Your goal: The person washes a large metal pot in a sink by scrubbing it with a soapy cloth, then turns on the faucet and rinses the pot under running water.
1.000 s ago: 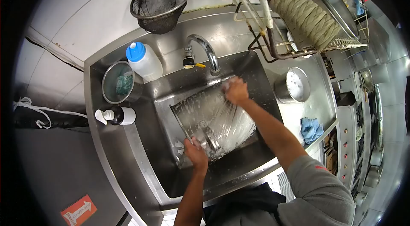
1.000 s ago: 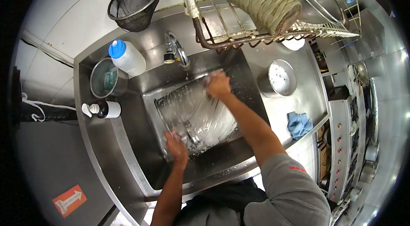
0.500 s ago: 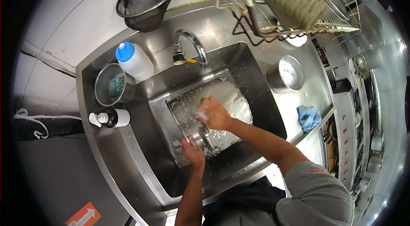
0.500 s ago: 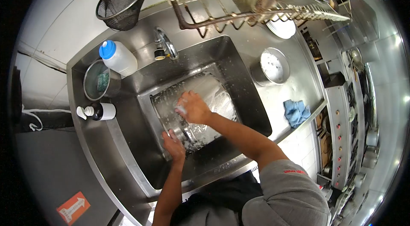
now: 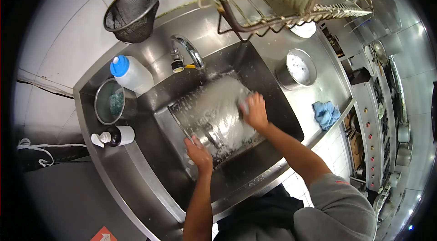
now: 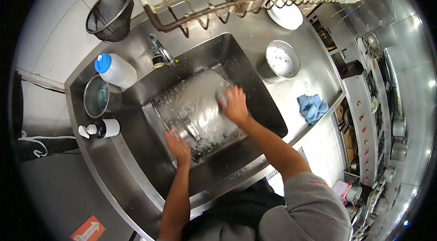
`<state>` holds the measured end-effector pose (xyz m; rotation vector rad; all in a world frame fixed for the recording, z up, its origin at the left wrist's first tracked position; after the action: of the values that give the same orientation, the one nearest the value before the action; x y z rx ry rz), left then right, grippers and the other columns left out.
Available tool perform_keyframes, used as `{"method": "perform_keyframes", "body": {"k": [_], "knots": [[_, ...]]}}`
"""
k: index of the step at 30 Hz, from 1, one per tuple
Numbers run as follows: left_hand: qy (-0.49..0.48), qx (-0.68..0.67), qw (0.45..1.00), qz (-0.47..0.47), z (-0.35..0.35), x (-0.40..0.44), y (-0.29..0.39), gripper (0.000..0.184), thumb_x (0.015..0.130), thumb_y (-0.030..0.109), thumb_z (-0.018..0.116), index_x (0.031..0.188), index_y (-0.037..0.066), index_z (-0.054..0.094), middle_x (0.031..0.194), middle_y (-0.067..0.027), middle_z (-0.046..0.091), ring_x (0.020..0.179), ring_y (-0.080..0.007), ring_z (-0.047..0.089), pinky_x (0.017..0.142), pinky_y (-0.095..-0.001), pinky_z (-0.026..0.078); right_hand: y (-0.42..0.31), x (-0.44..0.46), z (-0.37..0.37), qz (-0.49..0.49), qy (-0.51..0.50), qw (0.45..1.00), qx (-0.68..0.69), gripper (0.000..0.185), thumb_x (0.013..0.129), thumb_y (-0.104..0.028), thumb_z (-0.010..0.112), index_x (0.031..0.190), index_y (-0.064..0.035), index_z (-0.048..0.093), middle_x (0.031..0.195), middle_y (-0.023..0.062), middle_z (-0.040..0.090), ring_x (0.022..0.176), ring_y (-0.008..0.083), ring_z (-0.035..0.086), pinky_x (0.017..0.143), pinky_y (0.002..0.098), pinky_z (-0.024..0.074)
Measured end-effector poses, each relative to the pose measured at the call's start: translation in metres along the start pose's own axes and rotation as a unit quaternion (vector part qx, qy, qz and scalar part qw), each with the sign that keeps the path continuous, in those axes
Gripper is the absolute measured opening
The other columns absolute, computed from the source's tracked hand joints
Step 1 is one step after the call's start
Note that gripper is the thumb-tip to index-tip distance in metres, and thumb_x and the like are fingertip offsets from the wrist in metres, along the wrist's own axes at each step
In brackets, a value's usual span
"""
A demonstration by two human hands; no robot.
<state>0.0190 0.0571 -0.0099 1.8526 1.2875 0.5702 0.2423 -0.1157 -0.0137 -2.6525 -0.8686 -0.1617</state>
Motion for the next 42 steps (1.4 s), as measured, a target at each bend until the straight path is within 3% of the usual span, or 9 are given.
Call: {"method": "perform_keyframes", "body": {"k": [7, 11, 16, 21, 29, 33, 37, 41, 42], "knots": [[0.032, 0.019, 0.999, -0.003, 0.001, 0.028, 0.015, 0.026, 0.101, 0.023, 0.046, 0.095, -0.002, 0.045, 0.074, -0.0253, 0.058, 0.071, -0.0444, 0.056, 0.066, -0.0484, 0.042, -0.063, -0.043, -0.001, -0.269, -0.066, 0.947, 0.160, 0.030, 0.082, -0.023, 0.066, 0.109, -0.0115, 0.061, 0.108, 0.0147, 0.053, 0.101, 0.0346, 0.048, 0.084, 0.0486, 0.0407], [0.016, 0.051, 0.998, -0.023, 0.000, 0.033, 0.028, 0.027, 0.101, 0.024, 0.046, 0.095, -0.002, 0.046, 0.072, -0.0246, 0.058, 0.069, -0.0437, 0.056, 0.065, -0.0485, 0.042, -0.002, 0.049, -0.004, 0.055, 0.048, 0.995, 0.065, 0.017, 0.087, -0.024, 0.063, 0.097, -0.0101, 0.062, 0.109, 0.0146, 0.055, 0.100, 0.0343, 0.050, 0.080, 0.0466, 0.0417], [0.023, 0.048, 0.999, 0.001, 0.005, 0.037, 0.017, 0.028, 0.101, 0.025, 0.045, 0.093, -0.002, 0.045, 0.069, -0.0230, 0.056, 0.065, -0.0401, 0.054, 0.065, -0.0475, 0.042, -0.110, -0.017, 0.007, -0.258, -0.072, 0.959, 0.092, 0.029, 0.076, -0.026, 0.072, 0.101, -0.0149, 0.063, 0.108, 0.0132, 0.055, 0.098, 0.0353, 0.051, 0.083, 0.0457, 0.0450], [0.023, 0.065, 0.998, -0.010, 0.006, 0.037, 0.016, 0.029, 0.101, 0.025, 0.045, 0.092, -0.002, 0.045, 0.070, -0.0227, 0.055, 0.066, -0.0394, 0.054, 0.065, -0.0473, 0.042, 0.013, 0.046, 0.011, 0.039, 0.010, 0.998, 0.051, 0.030, 0.079, -0.028, 0.070, 0.104, -0.0133, 0.063, 0.111, 0.0139, 0.055, 0.104, 0.0339, 0.050, 0.084, 0.0486, 0.0419], [0.016, 0.053, 0.998, -0.005, 0.006, 0.043, 0.014, 0.028, 0.101, 0.024, 0.046, 0.094, -0.003, 0.046, 0.075, -0.0242, 0.057, 0.069, -0.0415, 0.056, 0.067, -0.0474, 0.042, -0.046, -0.038, 0.031, -0.306, -0.125, 0.939, 0.097, 0.029, 0.080, -0.029, 0.068, 0.103, -0.0133, 0.064, 0.111, 0.0116, 0.054, 0.107, 0.0340, 0.048, 0.085, 0.0462, 0.0435], [0.016, 0.028, 0.999, -0.002, 0.007, 0.038, 0.017, 0.027, 0.101, 0.024, 0.046, 0.095, -0.003, 0.047, 0.076, -0.0253, 0.058, 0.072, -0.0425, 0.057, 0.068, -0.0474, 0.043, 0.002, 0.074, -0.002, 0.065, 0.023, 0.997, 0.039, 0.025, 0.083, -0.030, 0.064, 0.102, -0.0122, 0.063, 0.106, 0.0114, 0.055, 0.102, 0.0333, 0.049, 0.080, 0.0462, 0.0428], [0.017, 0.033, 0.999, -0.012, 0.006, 0.042, 0.019, 0.032, 0.100, 0.028, 0.046, 0.095, -0.004, 0.050, 0.080, -0.0263, 0.058, 0.072, -0.0429, 0.054, 0.070, -0.0463, 0.043, -0.100, 0.014, 0.009, -0.211, -0.012, 0.968, 0.134, 0.026, 0.077, -0.029, 0.071, 0.098, -0.0143, 0.064, 0.108, 0.0104, 0.057, 0.102, 0.0315, 0.052, 0.086, 0.0461, 0.0411], [0.043, 0.061, 0.997, 0.021, 0.005, 0.043, 0.017, 0.025, 0.101, 0.023, 0.046, 0.094, -0.001, 0.047, 0.069, -0.0225, 0.056, 0.064, -0.0395, 0.054, 0.063, -0.0459, 0.043, -0.024, -0.016, 0.025, -0.183, -0.226, 0.957, 0.016, 0.034, 0.070, -0.020, 0.072, 0.102, -0.0207, 0.064, 0.097, 0.0098, 0.058, 0.099, 0.0319, 0.053, 0.081, 0.0453, 0.0453], [0.050, 0.062, 0.997, 0.016, 0.003, 0.044, 0.018, 0.025, 0.101, 0.023, 0.046, 0.094, -0.001, 0.047, 0.069, -0.0225, 0.056, 0.064, -0.0395, 0.054, 0.063, -0.0459, 0.043, 0.000, 0.012, 0.009, -0.113, -0.073, 0.989, -0.054, 0.032, 0.073, -0.023, 0.071, 0.104, -0.0194, 0.064, 0.101, 0.0113, 0.058, 0.100, 0.0314, 0.053, 0.080, 0.0464, 0.0457]]}}
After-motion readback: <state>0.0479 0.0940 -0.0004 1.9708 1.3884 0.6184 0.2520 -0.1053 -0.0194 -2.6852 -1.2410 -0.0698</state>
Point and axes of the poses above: each hand's wrist, its own x-axis towards the middle knuckle, its own z-axis out of the palm, y = z × x, the point moved 8 cm from there along x, towards the middle knuckle
